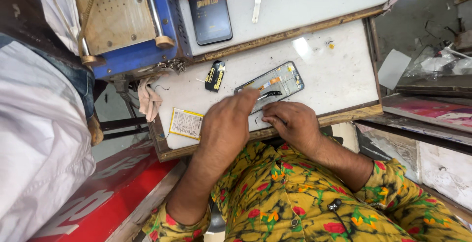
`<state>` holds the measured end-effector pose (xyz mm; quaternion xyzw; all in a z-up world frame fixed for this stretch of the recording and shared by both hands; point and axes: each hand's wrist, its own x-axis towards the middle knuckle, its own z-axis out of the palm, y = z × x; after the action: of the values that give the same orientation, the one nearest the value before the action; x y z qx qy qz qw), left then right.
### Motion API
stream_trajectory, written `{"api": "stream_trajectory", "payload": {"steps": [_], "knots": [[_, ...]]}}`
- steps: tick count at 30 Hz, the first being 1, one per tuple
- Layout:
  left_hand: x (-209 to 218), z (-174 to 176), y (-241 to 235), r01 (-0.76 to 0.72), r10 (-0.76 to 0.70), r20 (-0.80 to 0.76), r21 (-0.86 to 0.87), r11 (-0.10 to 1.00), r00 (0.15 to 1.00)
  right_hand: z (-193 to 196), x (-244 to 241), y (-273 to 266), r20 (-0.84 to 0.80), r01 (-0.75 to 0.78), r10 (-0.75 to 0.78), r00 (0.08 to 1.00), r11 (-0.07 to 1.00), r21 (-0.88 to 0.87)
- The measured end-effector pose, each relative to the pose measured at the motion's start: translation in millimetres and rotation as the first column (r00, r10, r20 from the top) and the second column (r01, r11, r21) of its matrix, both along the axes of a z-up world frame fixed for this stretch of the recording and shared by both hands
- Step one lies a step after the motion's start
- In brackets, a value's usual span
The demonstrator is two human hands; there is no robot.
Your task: The person removes the back cover and battery from a smartphone, then uses a brush and a small screwdriver to clean the interior. The person handles the phone, battery, and tools throughout the process.
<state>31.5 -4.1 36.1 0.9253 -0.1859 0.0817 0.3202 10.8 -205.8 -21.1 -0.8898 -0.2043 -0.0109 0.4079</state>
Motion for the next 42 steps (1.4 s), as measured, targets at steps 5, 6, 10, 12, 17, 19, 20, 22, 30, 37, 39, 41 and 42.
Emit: {"api": "stream_trajectory", "payload": {"steps": [5,6,10,12,17,19,20,22,30,37,39,41,42], "knots": [[-1.0,2.3,-3.0,-0.162,0.188,-0.124,0.189,0.968,0.974,3.6,-1.5,2.1,-0.055,0.033,-0.034,0.998,0.999,-0.017],[-1.1,5.3,-2.1,-0.112,0.122,-0.095,0.109,0.988,0.988,5.4,-0.6,2.5,-0.061,0.042,-0.043,0.997,0.999,-0.019],[-4.6,7.9,-1.6,-0.049,0.052,-0.050,0.071,0.996,0.997,8.0,-3.7,0.9,-0.104,0.048,-0.048,0.993,0.999,-0.002],[-5.8,3.8,-0.5,-0.096,0.102,-0.060,0.101,0.990,0.993,6.9,-2.9,0.4,-0.155,0.059,-0.052,0.987,0.997,0.039],[-12.3,1.6,4.1,0.072,-0.072,0.017,-0.024,0.997,0.997,2.1,-3.4,3.1,-0.169,0.097,-0.077,0.983,0.989,0.111],[-6.5,1.5,-2.6,-0.068,0.072,-0.031,0.099,0.993,0.997,1.1,-4.6,4.3,-0.200,0.123,-0.099,0.975,0.986,0.109],[-4.4,3.4,-3.1,-0.138,0.147,-0.045,0.161,0.977,0.988,0.6,-3.9,5.2,-0.229,0.137,-0.113,0.967,0.986,0.092],[-8.0,9.9,-0.1,-0.051,0.053,-0.035,0.043,0.998,0.998,-0.1,-4.6,6.0,-0.254,0.143,-0.118,0.960,0.986,0.083],[-9.6,12.7,2.7,-0.078,0.078,0.013,0.008,0.997,0.997,-13.0,-8.6,4.4,-0.186,0.171,-0.157,0.970,0.983,0.063],[-7.6,4.1,8.6,-0.032,0.031,0.050,0.019,0.999,0.998,-9.8,-7.6,7.5,-0.310,0.229,-0.197,0.930,0.971,0.072],[-7.6,-1.4,10.8,0.004,-0.005,0.091,0.004,1.000,0.996,-9.5,-6.6,5.4,-0.350,0.244,-0.194,0.916,0.964,0.104],[-10.5,-6.0,11.8,0.042,-0.049,0.068,0.095,0.995,0.997,-9.9,-5.3,3.7,-0.321,0.234,-0.196,0.926,0.969,0.084],[-9.2,-9.3,9.0,-0.014,0.009,0.061,0.088,0.996,0.998,-9.7,-6.4,2.9,-0.307,0.228,-0.195,0.931,0.971,0.074]]}}
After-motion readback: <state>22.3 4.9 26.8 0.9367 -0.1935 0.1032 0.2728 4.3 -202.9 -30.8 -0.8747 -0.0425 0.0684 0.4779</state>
